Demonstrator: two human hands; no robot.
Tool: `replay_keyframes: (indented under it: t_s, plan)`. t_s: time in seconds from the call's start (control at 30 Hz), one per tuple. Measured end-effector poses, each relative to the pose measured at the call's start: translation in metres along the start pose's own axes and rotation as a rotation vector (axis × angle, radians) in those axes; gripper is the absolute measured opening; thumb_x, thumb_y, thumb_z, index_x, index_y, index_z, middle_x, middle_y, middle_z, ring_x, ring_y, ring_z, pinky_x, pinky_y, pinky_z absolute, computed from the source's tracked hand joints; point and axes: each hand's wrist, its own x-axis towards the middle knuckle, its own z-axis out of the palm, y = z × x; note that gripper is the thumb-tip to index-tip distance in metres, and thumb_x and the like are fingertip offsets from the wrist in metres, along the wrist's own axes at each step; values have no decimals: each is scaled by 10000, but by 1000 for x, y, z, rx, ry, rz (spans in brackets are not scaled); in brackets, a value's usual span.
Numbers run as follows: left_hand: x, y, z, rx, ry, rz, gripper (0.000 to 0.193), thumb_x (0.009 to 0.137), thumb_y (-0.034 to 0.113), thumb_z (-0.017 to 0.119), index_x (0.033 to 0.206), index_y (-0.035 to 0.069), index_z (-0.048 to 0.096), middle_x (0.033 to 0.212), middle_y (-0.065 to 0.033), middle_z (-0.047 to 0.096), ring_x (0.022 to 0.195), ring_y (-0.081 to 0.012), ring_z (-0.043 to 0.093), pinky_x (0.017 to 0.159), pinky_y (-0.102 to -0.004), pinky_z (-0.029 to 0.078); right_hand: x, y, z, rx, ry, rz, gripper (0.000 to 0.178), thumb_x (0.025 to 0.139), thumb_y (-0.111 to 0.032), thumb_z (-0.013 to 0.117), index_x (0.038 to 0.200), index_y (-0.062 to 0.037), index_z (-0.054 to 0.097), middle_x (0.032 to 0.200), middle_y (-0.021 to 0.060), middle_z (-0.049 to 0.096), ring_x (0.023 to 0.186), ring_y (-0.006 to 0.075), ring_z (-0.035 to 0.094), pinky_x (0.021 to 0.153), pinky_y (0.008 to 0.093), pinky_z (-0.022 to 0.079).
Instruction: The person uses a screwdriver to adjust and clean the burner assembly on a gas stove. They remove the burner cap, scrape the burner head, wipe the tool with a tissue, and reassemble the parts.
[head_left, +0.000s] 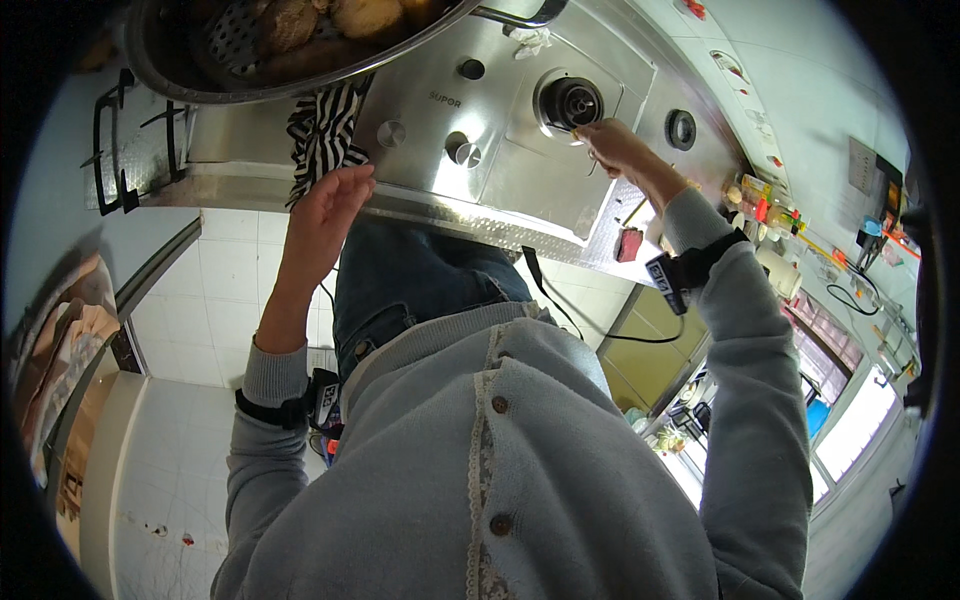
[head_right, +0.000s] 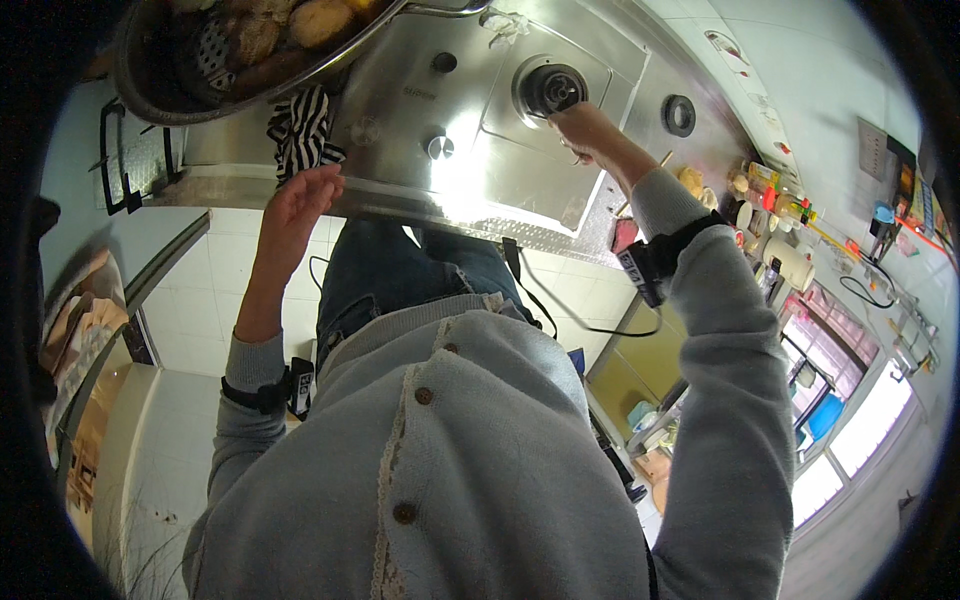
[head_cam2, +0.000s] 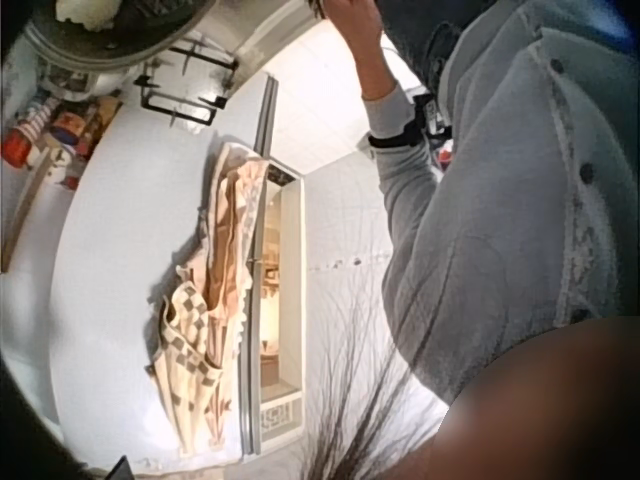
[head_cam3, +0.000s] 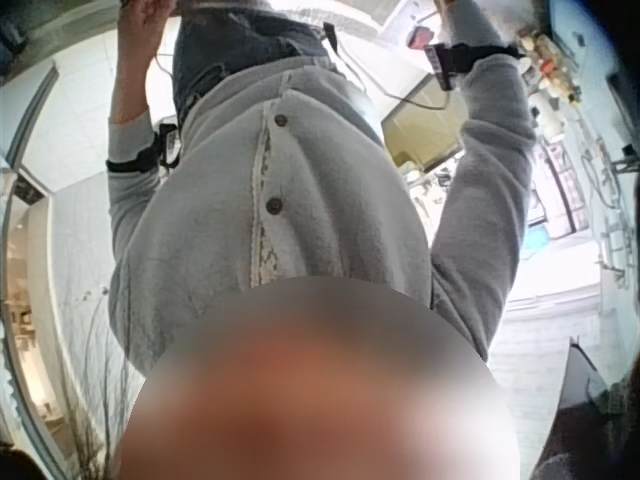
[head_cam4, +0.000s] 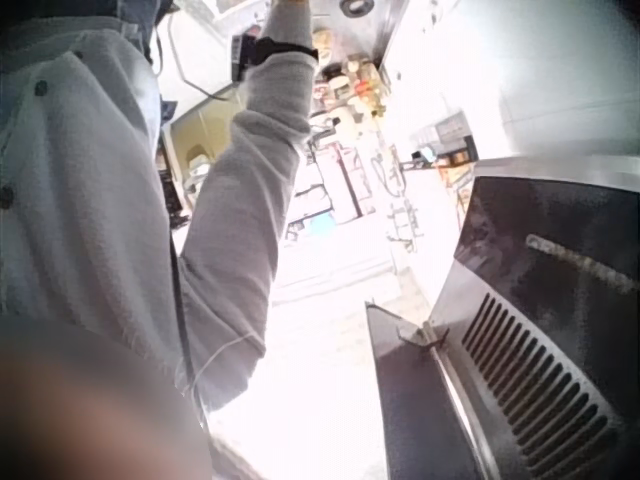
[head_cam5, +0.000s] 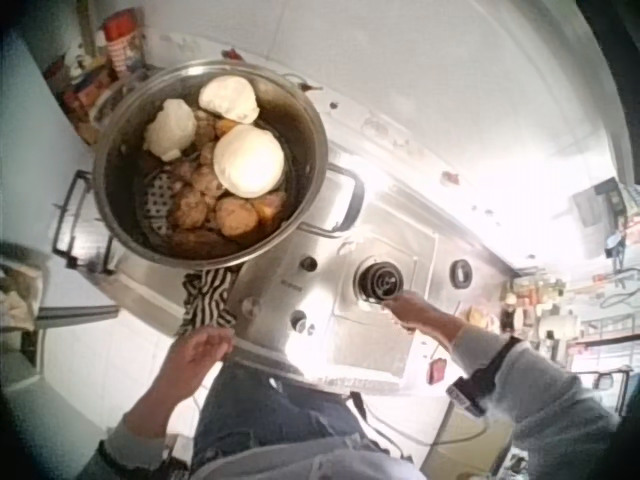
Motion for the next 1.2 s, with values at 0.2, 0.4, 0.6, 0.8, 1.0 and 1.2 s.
replay_keyframes:
  t_s: [0.2,0.4,0.6,0.8,1.0,1.2]
  plan:
    - [3,2,6,-7,-24,-8,281,978,205,554,1203,44,602,1084,-91,672,1044,-165,632,912,-279,488,0,7,-2,466,-71,281,222,905,-281,580,912,-61,601,638,40,576,468,157,526,436,314,424]
    - [3,3,-3,32,-24,9,275,985,190,542,1221,59,593,1102,-91,665,1040,-164,632,917,-283,489,-18,8,8,-834,284,-572,268,843,-212,644,1007,-14,572,810,186,672,805,338,688,652,433,546]
    - [-2,-1,-4,-37,2,7,280,990,175,532,1224,28,583,1103,-102,659,1045,-169,630,931,-277,484,-8,5,5,-893,264,-679,196,916,-193,584,800,-35,593,597,113,602,571,251,656,492,373,505]
    - [0,1,3,-11,-23,7,263,988,174,536,1203,37,601,1082,-87,667,1042,-158,629,921,-276,490,0,2,-9,713,-134,309,341,950,-298,560,692,-75,549,531,-50,394,389,43,255,361,227,252]
    - [5,6,-6,45,-8,6,260,983,174,543,1200,47,605,1089,-83,673,1042,-160,636,912,-274,493,-21,-3,6,-595,158,-421,202,919,-240,584,944,-40,592,682,111,611,561,241,623,468,387,483]
    - [4,3,-10,23,3,-16,275,986,194,541,1218,58,598,1110,-79,668,1058,-159,629,917,-279,483,-22,8,14,-1106,336,-656,155,881,-173,598,965,-43,611,674,158,634,665,319,682,540,432,529]
